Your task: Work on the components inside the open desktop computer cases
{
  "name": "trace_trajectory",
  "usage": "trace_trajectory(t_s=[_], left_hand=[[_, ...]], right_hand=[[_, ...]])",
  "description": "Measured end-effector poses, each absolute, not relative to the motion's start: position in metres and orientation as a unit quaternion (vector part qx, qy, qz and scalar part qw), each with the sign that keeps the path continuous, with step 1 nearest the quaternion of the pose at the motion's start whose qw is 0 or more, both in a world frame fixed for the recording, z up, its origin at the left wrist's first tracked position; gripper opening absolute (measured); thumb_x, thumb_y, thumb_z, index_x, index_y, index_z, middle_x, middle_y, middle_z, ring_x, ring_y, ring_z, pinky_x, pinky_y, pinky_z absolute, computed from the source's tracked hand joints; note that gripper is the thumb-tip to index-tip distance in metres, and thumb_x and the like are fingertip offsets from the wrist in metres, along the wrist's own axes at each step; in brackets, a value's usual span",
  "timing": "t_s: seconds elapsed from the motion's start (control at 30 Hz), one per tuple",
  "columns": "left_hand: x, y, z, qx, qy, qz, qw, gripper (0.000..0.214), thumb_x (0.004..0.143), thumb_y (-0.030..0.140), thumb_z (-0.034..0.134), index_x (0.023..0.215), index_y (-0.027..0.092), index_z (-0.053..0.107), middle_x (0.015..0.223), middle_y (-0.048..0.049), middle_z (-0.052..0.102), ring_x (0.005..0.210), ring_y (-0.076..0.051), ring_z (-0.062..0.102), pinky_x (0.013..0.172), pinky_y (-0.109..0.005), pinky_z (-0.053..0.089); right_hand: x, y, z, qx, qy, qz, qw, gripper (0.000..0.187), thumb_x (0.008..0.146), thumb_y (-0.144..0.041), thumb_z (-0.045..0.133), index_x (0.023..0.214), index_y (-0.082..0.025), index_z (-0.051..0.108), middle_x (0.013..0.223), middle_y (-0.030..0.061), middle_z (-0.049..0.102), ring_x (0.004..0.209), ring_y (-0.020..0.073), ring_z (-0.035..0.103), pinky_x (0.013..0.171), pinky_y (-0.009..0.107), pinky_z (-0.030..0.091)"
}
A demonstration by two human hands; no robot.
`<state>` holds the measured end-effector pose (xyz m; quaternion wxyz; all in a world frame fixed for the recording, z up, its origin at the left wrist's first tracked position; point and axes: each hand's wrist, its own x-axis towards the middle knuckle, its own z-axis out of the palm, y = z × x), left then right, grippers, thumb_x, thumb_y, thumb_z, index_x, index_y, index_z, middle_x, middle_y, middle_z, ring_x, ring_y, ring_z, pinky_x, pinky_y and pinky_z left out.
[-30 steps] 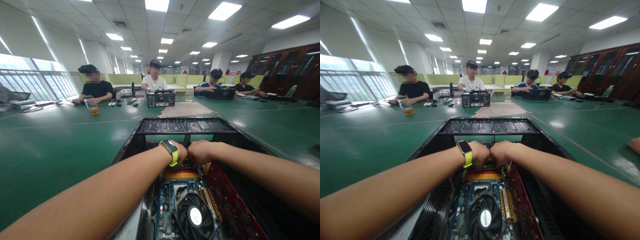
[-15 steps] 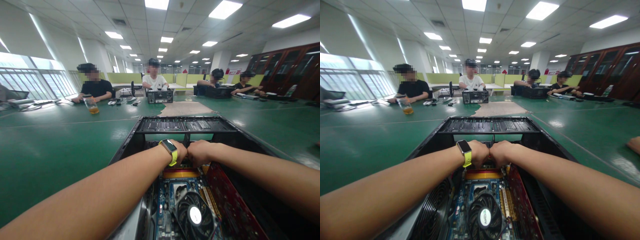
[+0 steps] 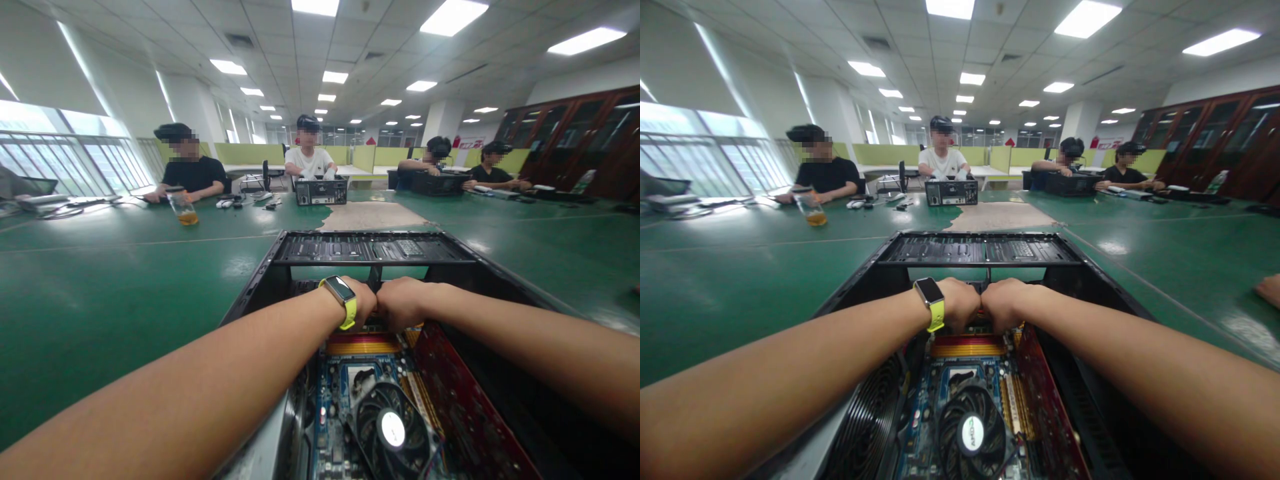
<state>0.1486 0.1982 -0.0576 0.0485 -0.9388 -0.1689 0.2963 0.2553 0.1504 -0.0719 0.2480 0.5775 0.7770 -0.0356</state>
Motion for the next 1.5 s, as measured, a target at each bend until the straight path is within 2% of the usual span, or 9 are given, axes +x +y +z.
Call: trace_trajectory(t_s=[0.33,0.5,0.8,1.03,1.13,1.3,1.5], left_hand=[[0.149,0.201,-0.063,-0.942,-0.174,0.284,0.043,0.039,0.059,0.029,0.073,0.095,0.016,0.07,0.101,-0.0134,0.068,0.089,-0.027,0.063,0.076,-0.033,0.052],[0.148,0.2,-0.063,-0.945,-0.178,0.269,0.043,0.036,0.059,0.027,0.072,0.094,0.015,0.071,0.101,-0.0144,0.068,0.089,-0.029,0.064,0.076,-0.036,0.052],[0.149,0.198,-0.06,-0.941,-0.175,0.284,0.053,0.041,0.055,0.021,0.073,0.096,0.017,0.07,0.103,-0.013,0.068,0.088,-0.028,0.064,0.073,-0.032,0.052],[0.151,0.197,-0.057,-0.933,-0.181,0.305,0.057,0.04,0.064,0.024,0.069,0.102,0.013,0.068,0.106,-0.0148,0.066,0.091,-0.029,0.063,0.074,-0.035,0.053],[0.152,0.195,-0.057,-0.932,-0.184,0.306,0.06,0.039,0.064,0.022,0.069,0.102,0.013,0.069,0.107,-0.0155,0.066,0.092,-0.03,0.062,0.076,-0.037,0.053],[0.153,0.191,-0.054,-0.925,-0.202,0.312,0.074,0.034,0.065,0.022,0.071,0.099,0.014,0.071,0.1,-0.0131,0.069,0.091,-0.029,0.063,0.077,-0.033,0.052],[0.151,0.193,-0.05,-0.925,-0.183,0.328,0.051,0.039,0.062,0.023,0.072,0.1,0.014,0.069,0.103,-0.0116,0.067,0.09,-0.028,0.062,0.076,-0.036,0.053]], right_hand=[[0.256,0.151,-0.074,0.588,0.769,-0.033,0.247,0.044,0.058,-0.039,0.064,0.094,-0.016,0.072,0.092,0.0142,0.069,0.08,0.0278,0.065,0.061,0.03,0.047],[0.257,0.152,-0.075,0.589,0.768,-0.031,0.251,0.043,0.059,-0.039,0.064,0.094,-0.016,0.072,0.091,0.0145,0.069,0.079,0.0276,0.065,0.06,0.03,0.047],[0.257,0.152,-0.073,0.592,0.767,-0.033,0.246,0.042,0.057,-0.038,0.065,0.093,-0.016,0.072,0.092,0.0139,0.069,0.079,0.026,0.065,0.063,0.029,0.046],[0.256,0.15,-0.073,0.579,0.781,-0.021,0.235,0.038,0.058,-0.036,0.062,0.089,-0.016,0.073,0.088,0.0131,0.07,0.076,0.0257,0.065,0.055,0.027,0.042],[0.257,0.15,-0.072,0.573,0.785,-0.026,0.232,0.035,0.06,-0.036,0.061,0.086,-0.017,0.074,0.086,0.0122,0.07,0.074,0.0258,0.065,0.052,0.028,0.04],[0.256,0.148,-0.07,0.545,0.807,-0.041,0.224,0.029,0.063,-0.033,0.059,0.084,-0.018,0.074,0.082,0.0097,0.07,0.071,0.0223,0.063,0.055,0.027,0.039],[0.257,0.15,-0.066,0.553,0.801,-0.046,0.223,0.032,0.06,-0.038,0.061,0.083,-0.02,0.074,0.077,0.0066,0.07,0.065,0.0197,0.06,0.048,0.025,0.033]])
